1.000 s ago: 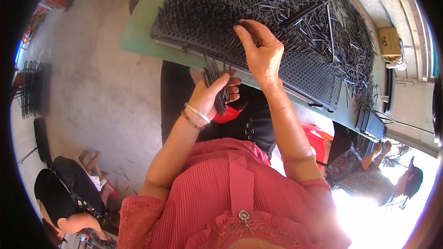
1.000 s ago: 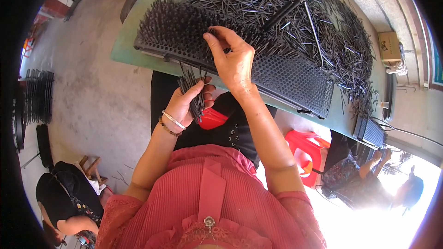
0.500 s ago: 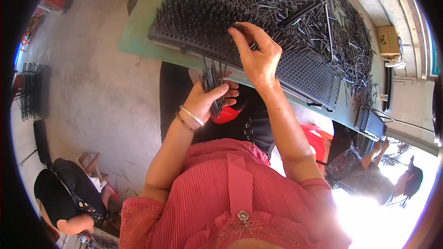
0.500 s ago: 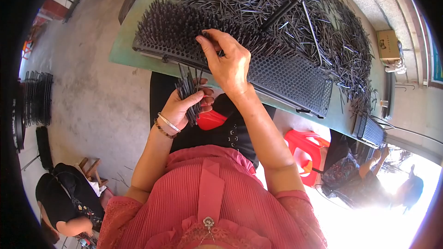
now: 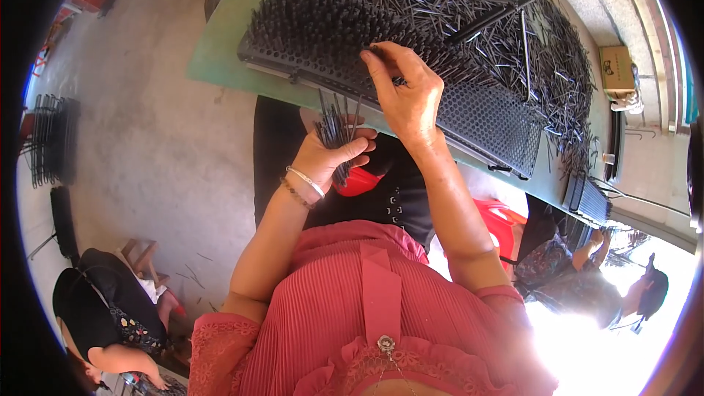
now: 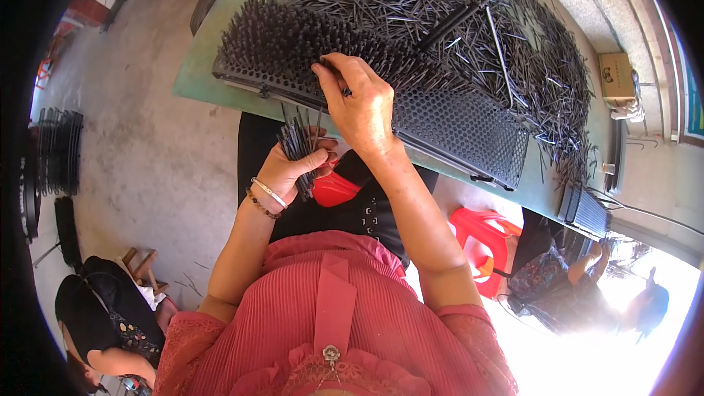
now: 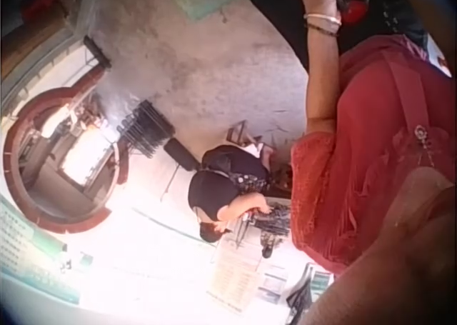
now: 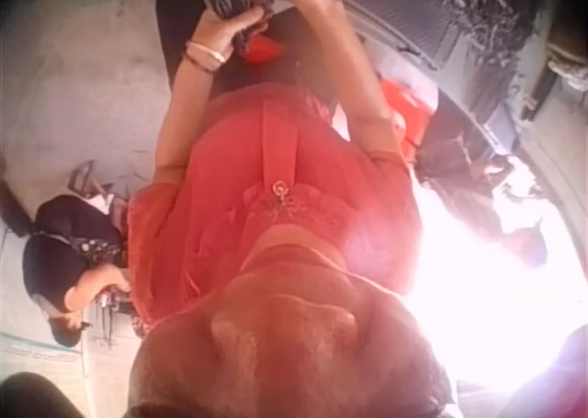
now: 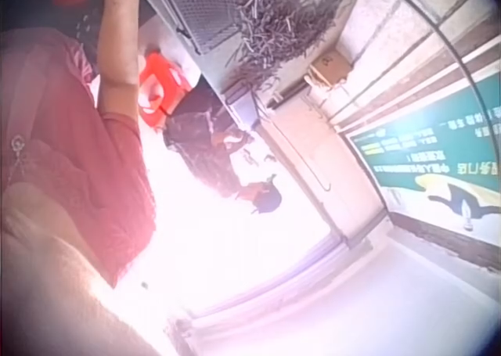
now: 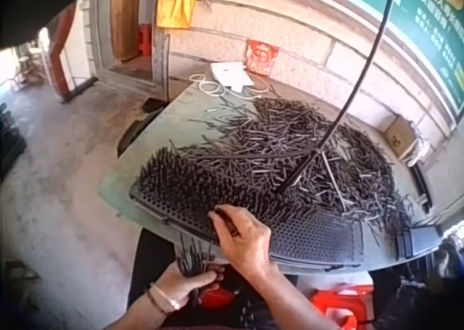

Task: Inserting thin metal rods into a perforated plastic template to assemble a brush-like component.

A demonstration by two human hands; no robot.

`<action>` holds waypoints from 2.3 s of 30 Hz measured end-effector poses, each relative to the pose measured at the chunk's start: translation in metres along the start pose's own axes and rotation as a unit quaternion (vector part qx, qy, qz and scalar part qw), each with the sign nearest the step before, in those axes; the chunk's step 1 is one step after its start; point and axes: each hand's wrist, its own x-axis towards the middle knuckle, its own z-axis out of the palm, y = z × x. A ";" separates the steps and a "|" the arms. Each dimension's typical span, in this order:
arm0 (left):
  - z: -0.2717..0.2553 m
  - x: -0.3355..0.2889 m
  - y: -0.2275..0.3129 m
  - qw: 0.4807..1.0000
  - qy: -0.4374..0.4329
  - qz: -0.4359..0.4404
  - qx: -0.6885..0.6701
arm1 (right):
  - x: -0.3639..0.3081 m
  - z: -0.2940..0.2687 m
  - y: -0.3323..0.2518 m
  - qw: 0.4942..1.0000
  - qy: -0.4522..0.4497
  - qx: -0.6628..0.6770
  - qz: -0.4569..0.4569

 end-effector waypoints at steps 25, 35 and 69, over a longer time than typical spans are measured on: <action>0.005 -0.004 0.002 0.999 -0.044 0.016 -0.022 | 0.004 -0.005 0.003 0.982 -0.071 -0.099 -0.141; 0.025 -0.005 0.004 0.990 -0.085 0.023 0.111 | -0.027 -0.061 -0.013 0.901 -0.266 0.142 0.311; 0.029 0.008 -0.014 0.994 -0.075 -0.064 0.039 | -0.018 -0.046 0.029 0.988 0.012 0.072 0.133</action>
